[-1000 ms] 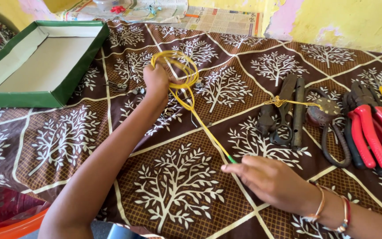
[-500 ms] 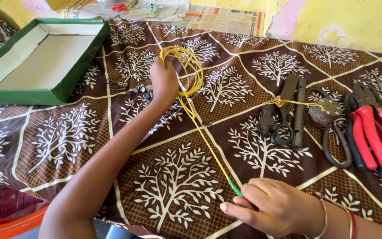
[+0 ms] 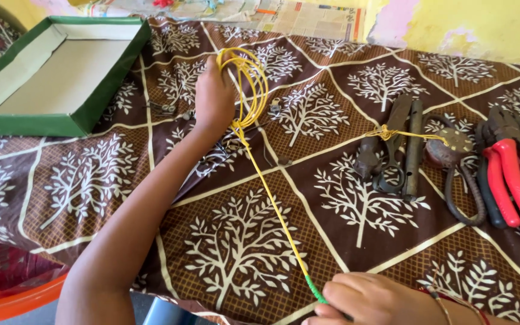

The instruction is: The person untangles a yellow wire, coils it neatly, and secures it with a green twist tie. They then place the coiled wire on the table and briefly handle a small black object.

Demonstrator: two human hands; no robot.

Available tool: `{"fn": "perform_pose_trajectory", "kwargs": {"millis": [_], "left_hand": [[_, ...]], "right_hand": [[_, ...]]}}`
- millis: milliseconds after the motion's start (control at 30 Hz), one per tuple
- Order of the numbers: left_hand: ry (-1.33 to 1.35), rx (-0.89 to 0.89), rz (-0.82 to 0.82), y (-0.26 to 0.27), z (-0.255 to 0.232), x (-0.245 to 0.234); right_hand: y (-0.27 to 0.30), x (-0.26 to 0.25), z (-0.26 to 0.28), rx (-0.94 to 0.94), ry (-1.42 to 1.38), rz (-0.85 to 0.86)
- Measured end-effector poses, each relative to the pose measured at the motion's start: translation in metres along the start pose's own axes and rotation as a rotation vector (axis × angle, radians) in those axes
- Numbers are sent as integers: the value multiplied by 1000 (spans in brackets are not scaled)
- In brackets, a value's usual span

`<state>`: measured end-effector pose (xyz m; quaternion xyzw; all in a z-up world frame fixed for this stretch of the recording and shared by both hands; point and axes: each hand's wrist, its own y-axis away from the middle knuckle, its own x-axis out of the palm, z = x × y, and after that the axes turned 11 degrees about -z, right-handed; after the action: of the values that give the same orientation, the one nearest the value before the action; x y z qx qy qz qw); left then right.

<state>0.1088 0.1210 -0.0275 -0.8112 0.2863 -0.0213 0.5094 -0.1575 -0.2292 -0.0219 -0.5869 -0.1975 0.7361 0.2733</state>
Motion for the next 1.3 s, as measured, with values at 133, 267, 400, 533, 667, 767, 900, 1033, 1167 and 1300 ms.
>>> {"fn": "perform_pose_trajectory", "kwargs": {"millis": [133, 267, 400, 533, 667, 767, 900, 1033, 1167, 1300], "left_hand": [[-155, 132, 99, -10, 21, -8], [-145, -52, 40, -21, 15, -29], [106, -198, 95, -11, -43, -11], [745, -535, 105, 8, -88, -7], [943, -779, 260, 17, -105, -5], [1014, -750, 372, 25, -129, -5], [1040, -606, 403, 26, -175, 4], [883, -409, 425, 15, -203, -6], [708, -377, 324, -6, -204, -9], [525, -105, 167, -13, -187, 3]], "right_hand": [[0, -26, -34, 126, 45, -216], [-15, -90, -103, 201, 476, -183], [-25, -130, -117, 69, 1120, 233], [-36, -160, -106, 60, 1658, 427], [-38, -175, -92, 426, 1678, 519], [-48, -171, -100, 34, 1516, 20], [-49, -143, -95, -28, 808, -134], [-39, -140, -95, 255, 656, -142], [-27, -145, -89, 807, 104, -259], [-28, -116, -91, 861, 1, -94]]}}
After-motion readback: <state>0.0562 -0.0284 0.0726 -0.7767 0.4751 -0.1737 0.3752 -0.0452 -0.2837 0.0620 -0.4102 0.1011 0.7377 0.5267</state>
